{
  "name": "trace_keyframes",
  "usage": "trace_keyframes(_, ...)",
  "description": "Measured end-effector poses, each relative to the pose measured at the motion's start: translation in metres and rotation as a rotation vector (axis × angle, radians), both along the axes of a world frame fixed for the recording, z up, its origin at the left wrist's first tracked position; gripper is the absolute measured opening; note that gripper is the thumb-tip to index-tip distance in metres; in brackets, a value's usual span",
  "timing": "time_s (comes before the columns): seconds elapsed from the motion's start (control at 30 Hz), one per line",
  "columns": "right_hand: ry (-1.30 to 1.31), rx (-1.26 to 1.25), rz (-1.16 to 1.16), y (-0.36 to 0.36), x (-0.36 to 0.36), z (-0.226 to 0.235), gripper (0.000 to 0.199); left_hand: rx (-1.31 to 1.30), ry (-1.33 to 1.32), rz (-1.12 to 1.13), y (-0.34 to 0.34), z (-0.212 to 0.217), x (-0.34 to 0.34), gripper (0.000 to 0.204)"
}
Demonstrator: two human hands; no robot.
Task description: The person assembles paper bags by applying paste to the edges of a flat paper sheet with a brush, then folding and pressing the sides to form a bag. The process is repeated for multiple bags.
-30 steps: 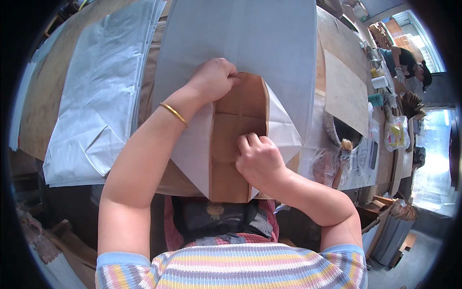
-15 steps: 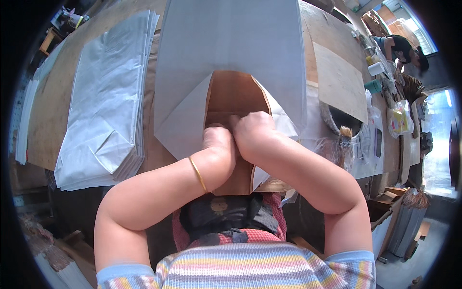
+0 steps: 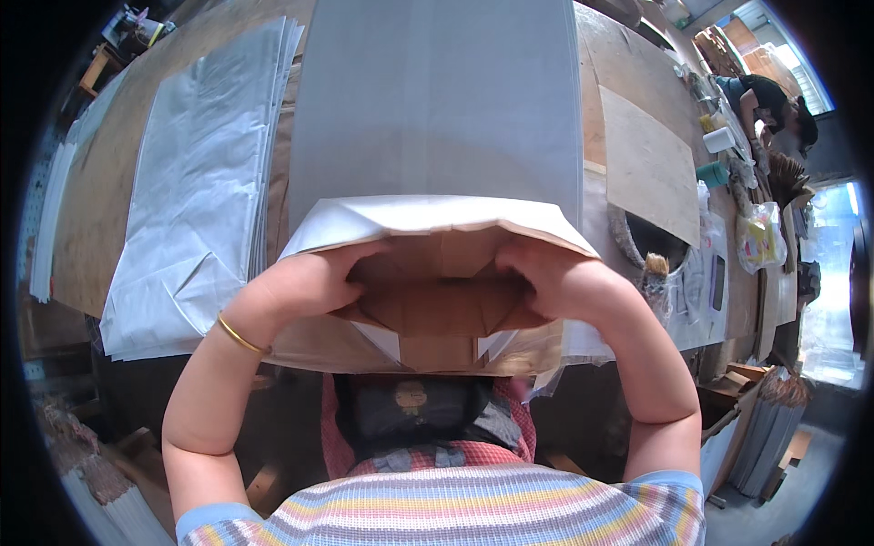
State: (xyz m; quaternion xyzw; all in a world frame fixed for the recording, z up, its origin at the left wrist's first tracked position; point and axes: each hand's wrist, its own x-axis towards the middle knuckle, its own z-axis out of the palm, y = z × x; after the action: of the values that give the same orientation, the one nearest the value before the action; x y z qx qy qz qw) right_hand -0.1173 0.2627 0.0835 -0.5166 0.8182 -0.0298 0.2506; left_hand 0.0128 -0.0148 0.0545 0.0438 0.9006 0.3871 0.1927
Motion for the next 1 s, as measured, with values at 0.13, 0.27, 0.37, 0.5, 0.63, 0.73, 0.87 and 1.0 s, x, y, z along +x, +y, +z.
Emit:
trace_keyframes(0.13, -0.011, -0.113, 0.156, -0.003, 0.027, 0.008, 0.026, 0.02, 0.167, -0.062, -0.01, -0.008, -0.008, 0.058)
trace_keyframes(0.27, -0.078, -0.253, -0.16, -0.006, 0.008, -0.008, 0.012, -0.105, 0.081, -0.248, -0.013, 0.017, -0.013, 0.057)
trace_keyframes(0.37, 0.019, -0.014, -0.352, -0.024, -0.008, -0.012, 0.012, -0.02, -0.171, -0.058, 0.002, 0.033, -0.027, 0.048)
trace_keyframes(0.5, 0.102, 0.14, -0.387, -0.046, -0.013, -0.026, 0.015, -0.284, 0.127, -0.027, 0.006, 0.004, -0.015, 0.039)
trace_keyframes(0.63, 0.063, -0.035, -0.389, -0.028, -0.006, -0.017, 0.016, -0.326, 0.043, -0.048, 0.016, 0.02, -0.004, 0.036)
trace_keyframes(0.73, 0.002, -0.145, -0.393, -0.022, -0.007, -0.017, 0.015, -0.629, -0.014, -0.111, 0.032, 0.014, -0.007, 0.031)
trace_keyframes(0.87, 0.04, -0.129, -0.304, -0.019, -0.008, -0.024, 0.016, -0.828, -0.48, -0.394, 0.047, 0.037, -0.036, 0.025)
trace_keyframes(1.0, -0.021, -0.109, -0.311, -0.021, -0.008, -0.02, 0.019, -0.491, -0.471, 0.185, 0.017, 0.003, -0.037, 0.025)
